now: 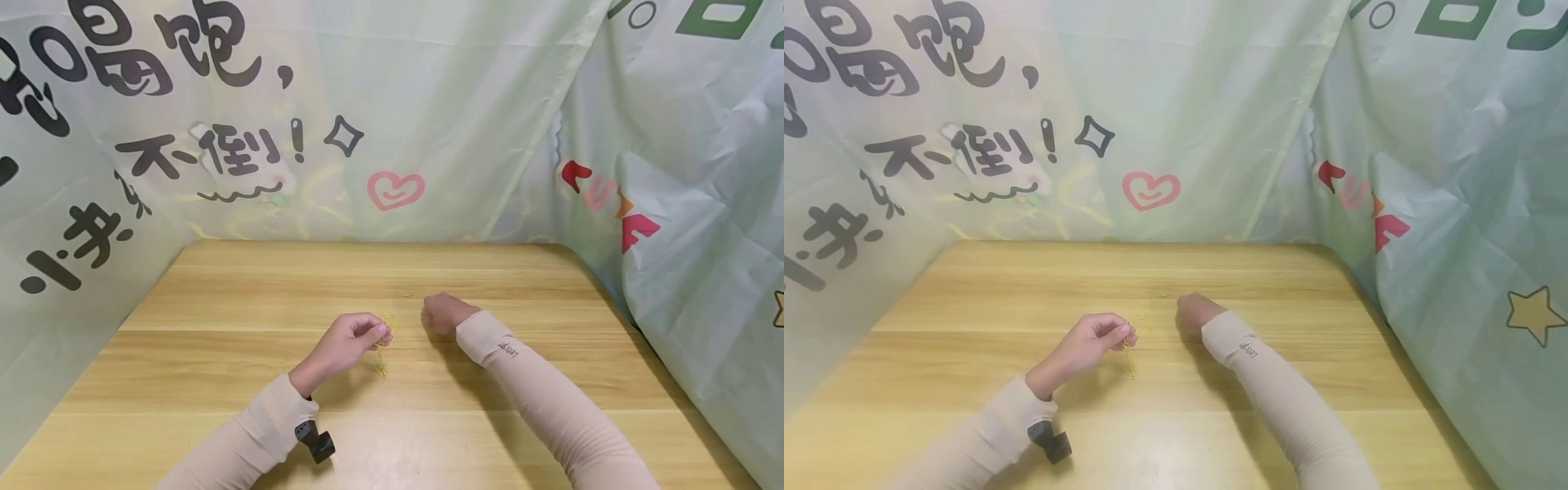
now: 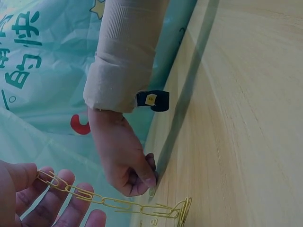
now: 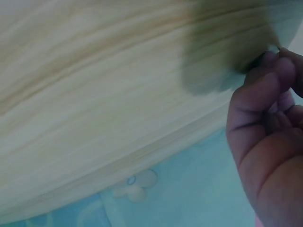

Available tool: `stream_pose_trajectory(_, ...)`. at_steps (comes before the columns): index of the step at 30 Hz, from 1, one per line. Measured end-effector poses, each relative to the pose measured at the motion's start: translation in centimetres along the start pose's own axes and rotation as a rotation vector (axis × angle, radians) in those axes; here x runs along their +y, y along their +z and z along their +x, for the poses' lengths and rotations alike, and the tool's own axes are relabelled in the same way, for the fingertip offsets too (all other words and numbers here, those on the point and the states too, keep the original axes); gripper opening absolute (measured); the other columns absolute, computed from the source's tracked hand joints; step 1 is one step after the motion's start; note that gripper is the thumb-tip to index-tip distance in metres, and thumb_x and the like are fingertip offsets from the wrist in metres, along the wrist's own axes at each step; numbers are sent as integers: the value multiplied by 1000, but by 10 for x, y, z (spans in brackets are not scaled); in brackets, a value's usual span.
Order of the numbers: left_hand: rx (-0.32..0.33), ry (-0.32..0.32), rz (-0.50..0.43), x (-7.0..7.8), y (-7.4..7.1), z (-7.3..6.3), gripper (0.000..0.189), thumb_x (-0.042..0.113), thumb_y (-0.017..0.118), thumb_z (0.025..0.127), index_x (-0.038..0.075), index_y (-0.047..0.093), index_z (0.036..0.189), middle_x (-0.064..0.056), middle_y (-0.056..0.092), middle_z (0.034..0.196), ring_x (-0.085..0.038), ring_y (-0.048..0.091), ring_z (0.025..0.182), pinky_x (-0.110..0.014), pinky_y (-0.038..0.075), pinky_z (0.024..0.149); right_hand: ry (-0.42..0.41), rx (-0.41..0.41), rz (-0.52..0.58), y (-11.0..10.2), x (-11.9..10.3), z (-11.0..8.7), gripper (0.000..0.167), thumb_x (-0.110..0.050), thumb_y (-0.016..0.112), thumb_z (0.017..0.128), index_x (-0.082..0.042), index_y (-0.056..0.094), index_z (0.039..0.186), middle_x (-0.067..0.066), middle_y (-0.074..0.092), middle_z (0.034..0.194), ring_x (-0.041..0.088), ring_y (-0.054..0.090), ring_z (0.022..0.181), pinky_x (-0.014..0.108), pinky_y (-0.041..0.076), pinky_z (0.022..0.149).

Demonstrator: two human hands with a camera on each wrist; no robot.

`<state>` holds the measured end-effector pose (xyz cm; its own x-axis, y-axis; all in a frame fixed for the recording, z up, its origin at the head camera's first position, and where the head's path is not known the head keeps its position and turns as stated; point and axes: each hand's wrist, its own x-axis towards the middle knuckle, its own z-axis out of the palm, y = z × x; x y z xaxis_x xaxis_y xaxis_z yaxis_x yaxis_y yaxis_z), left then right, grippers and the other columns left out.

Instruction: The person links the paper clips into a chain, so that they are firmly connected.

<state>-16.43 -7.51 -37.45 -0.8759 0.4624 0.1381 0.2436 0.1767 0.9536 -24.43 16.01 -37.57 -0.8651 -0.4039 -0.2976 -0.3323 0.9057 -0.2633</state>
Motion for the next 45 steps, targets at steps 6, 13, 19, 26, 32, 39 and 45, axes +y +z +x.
stream_pose_trajectory(6,-2,2,-7,0,1,-1,20,13,56,100,-2,68,98,-11,69,93,-22,65,90,-37,55,80,-101,35,42,2,5,-2,23,8,48,91,-5,60,104,8,62,88,16,54,73,29,44,65)
stream_pose_trajectory(13,-4,-3,-3,-2,0,0,20,14,55,100,-1,69,97,-9,69,92,-20,65,89,-36,55,80,-153,75,165,2,11,-2,30,5,48,92,-7,64,114,2,60,72,12,43,56,28,41,60)
stream_pose_trajectory(19,-6,-4,-2,-3,-1,3,21,14,54,101,-1,68,96,-9,69,92,-18,65,88,-35,55,79,-182,75,226,-2,10,-5,28,2,54,94,-2,57,122,-4,47,59,9,30,49,28,39,61)
stream_pose_trajectory(26,-4,-25,-14,-3,0,4,21,13,53,101,-2,67,97,-8,68,90,-20,65,89,-34,55,80,-264,134,264,-3,6,-12,26,3,56,93,3,54,119,-3,52,63,7,38,50,26,41,58)
stream_pose_trajectory(32,-7,-31,0,-2,1,4,22,15,54,101,-4,65,100,-9,68,84,-22,65,84,-39,54,80,-359,192,309,-2,3,-16,24,3,57,94,4,53,118,5,64,72,7,47,54,26,47,60)
stream_pose_trajectory(39,-11,-64,-37,-4,2,6,23,12,52,101,-8,62,101,-6,63,77,-22,65,75,-36,54,78,-428,212,360,-5,-5,-20,24,3,57,95,2,53,118,13,67,81,12,54,60,26,48,59)
stream_pose_trajectory(45,-26,-147,-117,-5,2,9,24,13,50,102,-10,60,102,-5,57,73,-22,56,66,-32,50,65,-458,211,431,-5,-13,-21,22,3,55,96,-3,53,117,17,66,84,32,64,72,28,49,60)
